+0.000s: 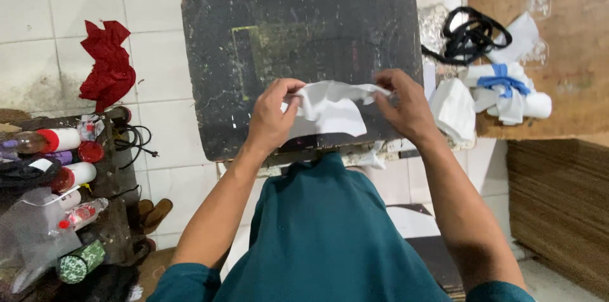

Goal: Preparing and aligning white fabric cutouts on a board and bundling materials

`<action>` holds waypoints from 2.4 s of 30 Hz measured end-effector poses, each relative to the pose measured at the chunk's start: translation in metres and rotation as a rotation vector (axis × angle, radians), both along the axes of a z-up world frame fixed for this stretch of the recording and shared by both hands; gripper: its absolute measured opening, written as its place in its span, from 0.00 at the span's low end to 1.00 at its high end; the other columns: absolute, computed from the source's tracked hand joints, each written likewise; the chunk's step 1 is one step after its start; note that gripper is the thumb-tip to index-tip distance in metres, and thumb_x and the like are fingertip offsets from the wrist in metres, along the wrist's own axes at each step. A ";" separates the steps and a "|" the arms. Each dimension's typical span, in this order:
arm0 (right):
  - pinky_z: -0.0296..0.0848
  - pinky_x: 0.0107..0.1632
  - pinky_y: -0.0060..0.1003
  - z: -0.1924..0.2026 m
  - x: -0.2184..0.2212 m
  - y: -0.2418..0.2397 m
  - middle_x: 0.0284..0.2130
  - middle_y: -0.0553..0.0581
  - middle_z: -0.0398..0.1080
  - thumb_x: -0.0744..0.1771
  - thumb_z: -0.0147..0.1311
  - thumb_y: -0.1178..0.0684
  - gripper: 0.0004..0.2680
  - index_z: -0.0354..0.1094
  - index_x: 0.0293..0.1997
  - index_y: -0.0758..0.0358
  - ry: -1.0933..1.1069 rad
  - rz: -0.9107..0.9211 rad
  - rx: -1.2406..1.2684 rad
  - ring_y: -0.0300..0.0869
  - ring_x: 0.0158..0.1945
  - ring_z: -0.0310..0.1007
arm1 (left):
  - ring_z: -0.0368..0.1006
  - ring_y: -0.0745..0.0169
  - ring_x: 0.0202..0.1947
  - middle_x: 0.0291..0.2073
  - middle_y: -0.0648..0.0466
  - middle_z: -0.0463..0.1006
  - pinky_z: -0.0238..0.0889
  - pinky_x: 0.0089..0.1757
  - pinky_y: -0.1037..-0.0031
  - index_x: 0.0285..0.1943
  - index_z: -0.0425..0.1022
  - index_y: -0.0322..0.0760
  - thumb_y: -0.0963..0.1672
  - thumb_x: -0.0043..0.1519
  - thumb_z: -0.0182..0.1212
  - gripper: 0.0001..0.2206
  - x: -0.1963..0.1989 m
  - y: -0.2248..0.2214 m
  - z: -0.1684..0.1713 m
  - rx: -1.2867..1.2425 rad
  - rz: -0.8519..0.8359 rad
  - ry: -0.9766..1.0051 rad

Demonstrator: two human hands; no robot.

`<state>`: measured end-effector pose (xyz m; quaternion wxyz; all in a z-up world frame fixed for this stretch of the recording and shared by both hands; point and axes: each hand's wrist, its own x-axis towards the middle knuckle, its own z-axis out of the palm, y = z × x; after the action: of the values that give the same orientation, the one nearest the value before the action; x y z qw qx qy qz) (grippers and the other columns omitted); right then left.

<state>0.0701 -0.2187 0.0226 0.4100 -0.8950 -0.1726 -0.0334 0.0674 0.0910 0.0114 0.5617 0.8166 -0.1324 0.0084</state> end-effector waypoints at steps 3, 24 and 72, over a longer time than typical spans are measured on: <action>0.71 0.39 0.52 -0.010 0.018 -0.006 0.39 0.65 0.71 0.68 0.54 0.64 0.09 0.72 0.55 0.66 -0.246 0.013 -0.114 0.61 0.37 0.72 | 0.75 0.51 0.42 0.41 0.54 0.78 0.67 0.42 0.65 0.55 0.78 0.41 0.40 0.71 0.46 0.12 0.013 0.013 -0.022 0.230 0.107 -0.456; 0.62 0.45 0.48 -0.137 0.034 -0.007 0.43 0.51 0.60 0.68 0.58 0.48 0.05 0.66 0.38 0.52 0.309 -0.243 -0.419 0.54 0.50 0.64 | 0.71 0.50 0.45 0.37 0.58 0.71 0.64 0.41 0.59 0.36 0.74 0.46 0.47 0.61 0.68 0.07 0.034 -0.017 -0.114 0.524 0.273 0.068; 0.71 0.36 0.41 -0.135 0.196 0.020 0.27 0.57 0.64 0.66 0.60 0.63 0.05 0.76 0.45 0.67 0.315 -0.262 0.020 0.46 0.32 0.71 | 0.78 0.47 0.33 0.31 0.50 0.73 0.72 0.30 0.63 0.48 0.74 0.37 0.42 0.68 0.60 0.04 0.178 0.005 -0.100 0.466 0.463 0.171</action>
<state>0.2663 -0.1984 -0.1126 0.4331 -0.8997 0.0119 0.0522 0.2459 0.0960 -0.0886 0.3522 0.9292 0.1061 0.0367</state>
